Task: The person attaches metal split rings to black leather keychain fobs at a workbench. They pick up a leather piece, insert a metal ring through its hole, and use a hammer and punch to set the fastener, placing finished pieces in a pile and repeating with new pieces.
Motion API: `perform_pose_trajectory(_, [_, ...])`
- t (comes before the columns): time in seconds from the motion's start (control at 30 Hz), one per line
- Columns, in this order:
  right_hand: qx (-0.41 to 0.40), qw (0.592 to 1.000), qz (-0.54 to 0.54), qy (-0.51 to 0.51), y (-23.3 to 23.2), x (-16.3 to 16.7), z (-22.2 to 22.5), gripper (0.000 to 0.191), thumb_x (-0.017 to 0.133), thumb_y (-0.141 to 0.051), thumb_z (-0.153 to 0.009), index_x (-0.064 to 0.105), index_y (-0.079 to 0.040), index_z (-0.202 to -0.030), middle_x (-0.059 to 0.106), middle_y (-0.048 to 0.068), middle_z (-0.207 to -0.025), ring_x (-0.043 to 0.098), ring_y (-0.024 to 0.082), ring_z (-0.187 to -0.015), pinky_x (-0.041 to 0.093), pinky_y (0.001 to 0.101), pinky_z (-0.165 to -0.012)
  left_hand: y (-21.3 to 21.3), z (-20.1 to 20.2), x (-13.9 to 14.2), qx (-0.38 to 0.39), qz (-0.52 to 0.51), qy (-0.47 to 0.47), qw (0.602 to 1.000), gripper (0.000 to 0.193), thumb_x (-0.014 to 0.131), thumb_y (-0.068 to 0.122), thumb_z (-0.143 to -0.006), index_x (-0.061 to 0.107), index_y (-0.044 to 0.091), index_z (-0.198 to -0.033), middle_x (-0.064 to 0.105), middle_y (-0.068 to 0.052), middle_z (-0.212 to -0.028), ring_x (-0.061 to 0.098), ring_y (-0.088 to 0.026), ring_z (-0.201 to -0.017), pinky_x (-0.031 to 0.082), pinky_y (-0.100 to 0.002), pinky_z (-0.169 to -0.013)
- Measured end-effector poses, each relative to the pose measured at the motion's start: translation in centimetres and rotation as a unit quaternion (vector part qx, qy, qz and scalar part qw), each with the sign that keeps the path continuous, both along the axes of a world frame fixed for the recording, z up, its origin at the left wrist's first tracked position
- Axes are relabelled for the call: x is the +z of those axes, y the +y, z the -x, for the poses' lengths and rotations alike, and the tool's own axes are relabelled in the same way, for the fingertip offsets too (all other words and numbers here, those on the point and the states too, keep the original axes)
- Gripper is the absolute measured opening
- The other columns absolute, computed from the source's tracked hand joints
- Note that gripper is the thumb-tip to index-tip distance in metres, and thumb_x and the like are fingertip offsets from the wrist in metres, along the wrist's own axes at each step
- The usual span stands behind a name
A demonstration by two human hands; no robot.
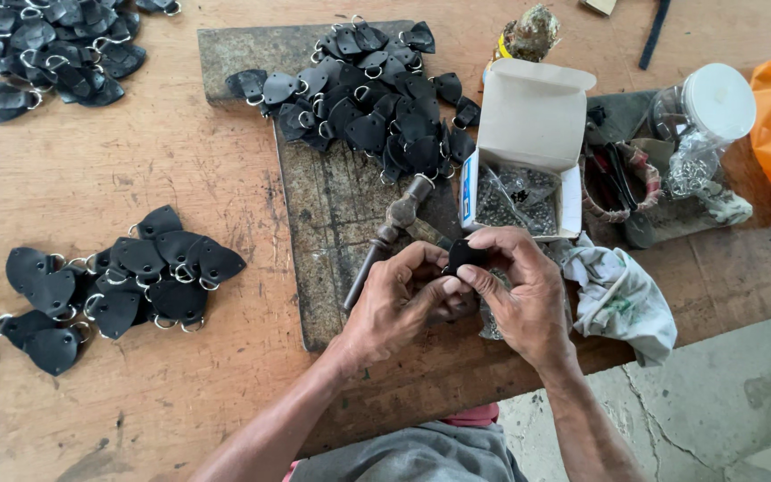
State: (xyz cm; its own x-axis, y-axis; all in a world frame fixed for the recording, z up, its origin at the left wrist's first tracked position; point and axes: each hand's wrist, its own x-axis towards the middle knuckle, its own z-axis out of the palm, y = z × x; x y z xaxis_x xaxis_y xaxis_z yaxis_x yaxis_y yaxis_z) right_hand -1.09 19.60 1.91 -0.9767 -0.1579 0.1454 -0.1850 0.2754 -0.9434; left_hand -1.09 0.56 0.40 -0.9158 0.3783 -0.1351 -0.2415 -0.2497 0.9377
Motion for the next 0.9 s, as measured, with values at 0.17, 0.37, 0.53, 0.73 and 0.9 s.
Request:
perform_pose_trajectory(0.17, [0.022,0.995,-0.098,-0.017,1.6,0.9,-1.0,0.024,0.076,-0.008,-0.087,0.069,-0.010,-0.110,0.075,0.004,-0.103,0.074,0.011,-0.090,0.067,0.0250,-0.074,0.4,-1.9,0.6,0.081,0.128,0.213,0.965,0.014,0.070,0.012,-0.098,0.070,0.002,-0.108,0.073,-0.008,-0.091,0.064,-0.014,-0.074,0.054,-0.030,-0.062])
perform_pose_trajectory(0.37, [0.071,0.992,-0.045,-0.098,1.8,1.2,-3.5,0.029,0.077,-0.012,-0.083,0.067,-0.010,-0.110,0.076,0.003,-0.101,0.074,0.011,-0.093,0.066,0.0271,-0.080,-0.3,-5.7,0.3,0.070,0.199,0.204,0.956,0.015,0.071,0.013,-0.097,0.064,0.000,-0.099,0.063,-0.006,-0.081,0.058,-0.015,-0.065,0.049,-0.033,-0.055])
perform_pose_trajectory(0.53, [0.083,0.986,-0.119,-0.084,0.8,0.8,-3.4,0.022,0.078,-0.011,-0.083,0.074,-0.011,-0.105,0.077,0.003,-0.099,0.075,0.012,-0.088,0.065,0.0288,-0.077,-1.9,-5.7,0.5,0.034,0.277,0.196,0.940,0.017,0.070,0.015,-0.095,0.063,0.001,-0.102,0.062,-0.010,-0.085,0.059,-0.019,-0.068,0.051,-0.034,-0.058])
perform_pose_trajectory(0.73, [0.092,0.965,-0.222,-0.107,-1.6,1.0,-1.2,0.022,0.074,-0.011,-0.083,0.074,-0.015,-0.105,0.076,0.001,-0.110,0.075,0.013,-0.091,0.063,0.0284,-0.074,-5.2,-3.2,1.4,0.138,0.458,0.252,0.842,0.032,0.072,0.027,-0.091,0.060,0.000,-0.103,0.062,-0.014,-0.091,0.063,-0.026,-0.076,0.052,-0.040,-0.058])
perform_pose_trajectory(0.9, [0.137,0.956,-0.259,0.009,-4.0,1.5,-1.4,0.035,0.074,-0.014,-0.086,0.069,-0.014,-0.121,0.073,0.004,-0.121,0.071,0.020,-0.109,0.060,0.0360,-0.091,-6.1,-2.6,1.9,0.144,0.516,0.251,0.806,0.023,0.066,0.019,-0.094,0.059,0.000,-0.104,0.062,-0.016,-0.094,0.063,-0.030,-0.082,0.052,-0.045,-0.070])
